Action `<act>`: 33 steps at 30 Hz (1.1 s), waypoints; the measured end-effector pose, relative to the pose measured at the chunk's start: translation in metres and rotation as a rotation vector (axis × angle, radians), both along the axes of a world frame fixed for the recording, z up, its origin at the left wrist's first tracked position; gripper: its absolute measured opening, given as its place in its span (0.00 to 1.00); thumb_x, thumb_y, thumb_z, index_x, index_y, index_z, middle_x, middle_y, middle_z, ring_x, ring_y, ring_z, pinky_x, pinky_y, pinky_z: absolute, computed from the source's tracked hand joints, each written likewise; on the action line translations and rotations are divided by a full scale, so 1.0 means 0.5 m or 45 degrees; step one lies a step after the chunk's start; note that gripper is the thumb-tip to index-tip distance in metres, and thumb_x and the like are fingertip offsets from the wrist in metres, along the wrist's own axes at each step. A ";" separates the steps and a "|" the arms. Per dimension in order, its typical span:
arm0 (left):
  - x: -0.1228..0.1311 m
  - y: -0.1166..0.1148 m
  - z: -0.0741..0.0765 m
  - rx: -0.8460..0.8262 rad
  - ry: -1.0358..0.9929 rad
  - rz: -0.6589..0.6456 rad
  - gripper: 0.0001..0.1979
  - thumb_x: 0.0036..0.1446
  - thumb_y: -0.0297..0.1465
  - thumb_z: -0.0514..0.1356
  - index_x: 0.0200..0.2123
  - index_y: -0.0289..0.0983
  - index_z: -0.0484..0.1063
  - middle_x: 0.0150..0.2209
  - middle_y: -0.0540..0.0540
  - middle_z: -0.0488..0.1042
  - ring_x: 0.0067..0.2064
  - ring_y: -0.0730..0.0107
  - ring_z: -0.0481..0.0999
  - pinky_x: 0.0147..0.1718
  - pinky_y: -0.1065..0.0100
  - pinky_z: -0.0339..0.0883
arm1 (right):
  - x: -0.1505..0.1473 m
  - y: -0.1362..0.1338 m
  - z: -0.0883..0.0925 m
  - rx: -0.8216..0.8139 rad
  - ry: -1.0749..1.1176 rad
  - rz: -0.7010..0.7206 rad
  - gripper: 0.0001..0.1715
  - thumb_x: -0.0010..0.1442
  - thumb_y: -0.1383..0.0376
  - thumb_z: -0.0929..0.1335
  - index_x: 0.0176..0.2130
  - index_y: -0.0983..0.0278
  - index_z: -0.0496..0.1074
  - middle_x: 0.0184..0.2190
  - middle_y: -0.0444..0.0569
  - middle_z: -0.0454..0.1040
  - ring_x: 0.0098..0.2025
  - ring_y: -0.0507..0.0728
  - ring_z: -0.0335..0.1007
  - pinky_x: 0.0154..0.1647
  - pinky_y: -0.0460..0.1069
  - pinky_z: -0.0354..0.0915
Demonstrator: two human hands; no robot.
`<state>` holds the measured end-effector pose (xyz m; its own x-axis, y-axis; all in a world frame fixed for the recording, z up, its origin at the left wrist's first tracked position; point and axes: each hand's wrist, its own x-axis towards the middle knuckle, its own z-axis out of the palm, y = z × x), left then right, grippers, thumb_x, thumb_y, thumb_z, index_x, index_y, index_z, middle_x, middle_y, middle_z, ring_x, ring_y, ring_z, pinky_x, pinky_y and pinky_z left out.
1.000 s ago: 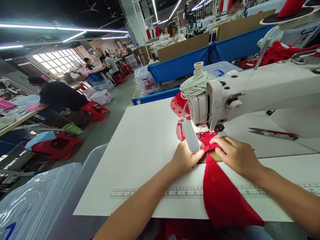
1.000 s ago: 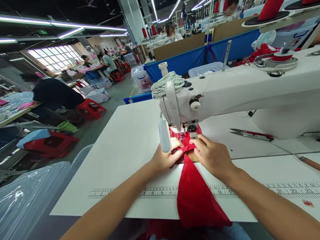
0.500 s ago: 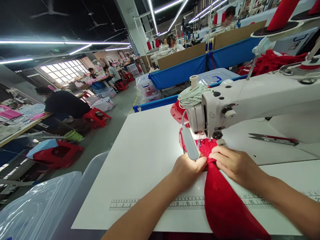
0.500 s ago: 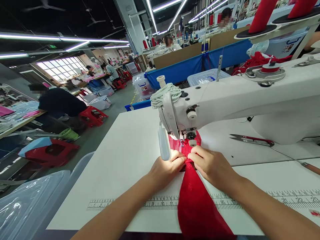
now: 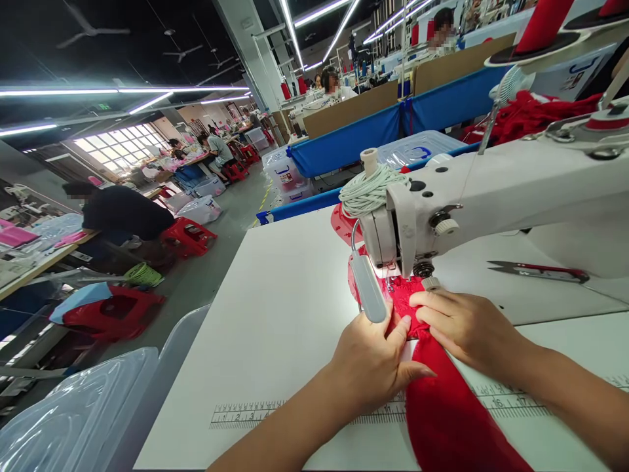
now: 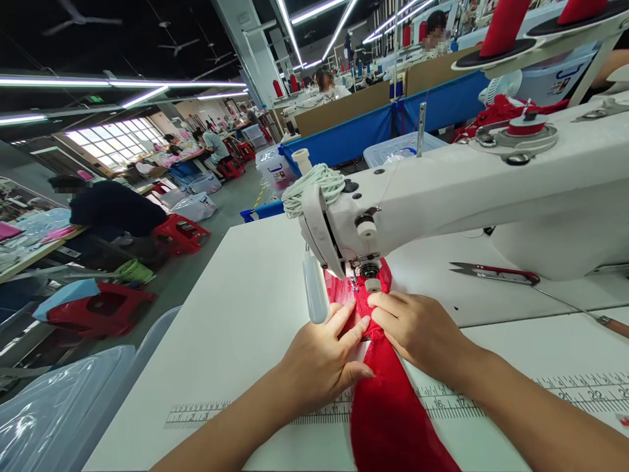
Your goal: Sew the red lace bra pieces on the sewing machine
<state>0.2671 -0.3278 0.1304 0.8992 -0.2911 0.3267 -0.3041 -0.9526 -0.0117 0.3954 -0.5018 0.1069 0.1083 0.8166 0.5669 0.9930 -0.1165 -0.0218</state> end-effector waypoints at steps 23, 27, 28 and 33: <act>-0.001 -0.005 0.005 0.041 -0.117 0.032 0.44 0.65 0.53 0.27 0.43 0.33 0.77 0.42 0.34 0.77 0.35 0.60 0.76 0.24 0.66 0.66 | -0.010 0.004 0.000 -0.002 -0.054 -0.194 0.14 0.54 0.78 0.59 0.29 0.63 0.67 0.42 0.47 0.81 0.17 0.49 0.63 0.18 0.47 0.52; 0.001 -0.002 -0.003 0.064 -0.115 0.067 0.43 0.65 0.53 0.28 0.44 0.33 0.77 0.42 0.34 0.77 0.37 0.57 0.77 0.26 0.64 0.67 | -0.009 0.007 0.000 -0.014 -0.043 -0.207 0.12 0.56 0.77 0.59 0.29 0.63 0.66 0.41 0.48 0.81 0.18 0.49 0.63 0.18 0.47 0.50; 0.001 -0.001 -0.005 0.073 -0.103 0.075 0.43 0.65 0.53 0.28 0.45 0.33 0.76 0.42 0.34 0.77 0.37 0.57 0.77 0.27 0.64 0.68 | -0.008 0.008 0.000 -0.012 -0.031 -0.210 0.12 0.56 0.76 0.59 0.28 0.63 0.66 0.38 0.47 0.81 0.18 0.50 0.63 0.18 0.48 0.50; 0.003 0.003 -0.009 0.153 -0.007 0.096 0.40 0.66 0.54 0.33 0.49 0.33 0.75 0.42 0.33 0.77 0.40 0.56 0.77 0.30 0.64 0.70 | -0.003 0.012 0.001 -0.014 -0.008 -0.209 0.14 0.57 0.77 0.58 0.26 0.62 0.63 0.23 0.44 0.74 0.16 0.50 0.59 0.17 0.48 0.45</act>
<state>0.2686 -0.3266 0.1261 0.9184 -0.2600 0.2983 -0.2313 -0.9644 -0.1282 0.3938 -0.4957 0.1073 0.2369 0.7945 0.5591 0.9608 -0.2770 -0.0134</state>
